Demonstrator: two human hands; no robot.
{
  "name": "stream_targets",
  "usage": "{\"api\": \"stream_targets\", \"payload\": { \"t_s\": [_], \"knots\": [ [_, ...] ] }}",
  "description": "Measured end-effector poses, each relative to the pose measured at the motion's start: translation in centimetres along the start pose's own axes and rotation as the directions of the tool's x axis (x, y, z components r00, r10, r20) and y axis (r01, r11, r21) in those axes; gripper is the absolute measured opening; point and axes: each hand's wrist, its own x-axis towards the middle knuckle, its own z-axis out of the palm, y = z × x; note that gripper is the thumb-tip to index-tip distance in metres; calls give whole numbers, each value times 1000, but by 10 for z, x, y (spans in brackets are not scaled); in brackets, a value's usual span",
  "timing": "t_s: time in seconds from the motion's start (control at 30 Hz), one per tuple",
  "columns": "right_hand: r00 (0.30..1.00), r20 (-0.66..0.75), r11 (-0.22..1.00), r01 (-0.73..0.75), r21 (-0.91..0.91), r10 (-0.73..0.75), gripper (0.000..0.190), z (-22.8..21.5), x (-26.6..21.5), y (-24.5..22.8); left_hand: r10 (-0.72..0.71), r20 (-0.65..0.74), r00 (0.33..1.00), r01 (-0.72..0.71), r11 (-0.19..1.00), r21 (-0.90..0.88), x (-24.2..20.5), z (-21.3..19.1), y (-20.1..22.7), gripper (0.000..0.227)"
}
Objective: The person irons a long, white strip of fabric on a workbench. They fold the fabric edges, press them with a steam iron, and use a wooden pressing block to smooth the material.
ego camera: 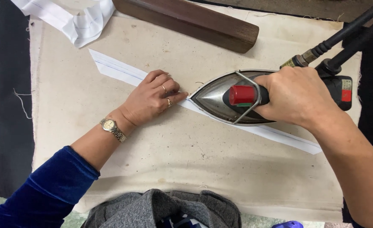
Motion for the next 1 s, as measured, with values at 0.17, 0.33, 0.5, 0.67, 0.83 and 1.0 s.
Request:
{"api": "stream_targets", "payload": {
  "t_s": [0.17,0.33,0.5,0.67,0.83,1.0],
  "knots": [
    [1000,3,1000,-3,2,3,13,-2,1,-2,-66,13,998,67,996,-67,-5,0,-5,20],
    [1000,-17,1000,6,-29,-7,17,1,2,-1,-104,19,994,106,990,-93,-7,-10,-11,20],
    [1000,25,1000,-17,-26,18,12,-2,2,-3,-56,58,997,65,984,-164,-5,-11,-14,16],
    [1000,21,999,-16,-40,17,12,2,3,-1,-2,51,999,8,993,-114,-6,-12,-17,17],
    [1000,24,999,-19,-34,20,12,0,3,-2,92,17,996,-91,996,-22,-1,-19,-15,13],
    [1000,12,999,-15,-47,15,12,3,3,0,105,-3,994,-105,994,25,-2,-17,-15,12]
  ]
}}
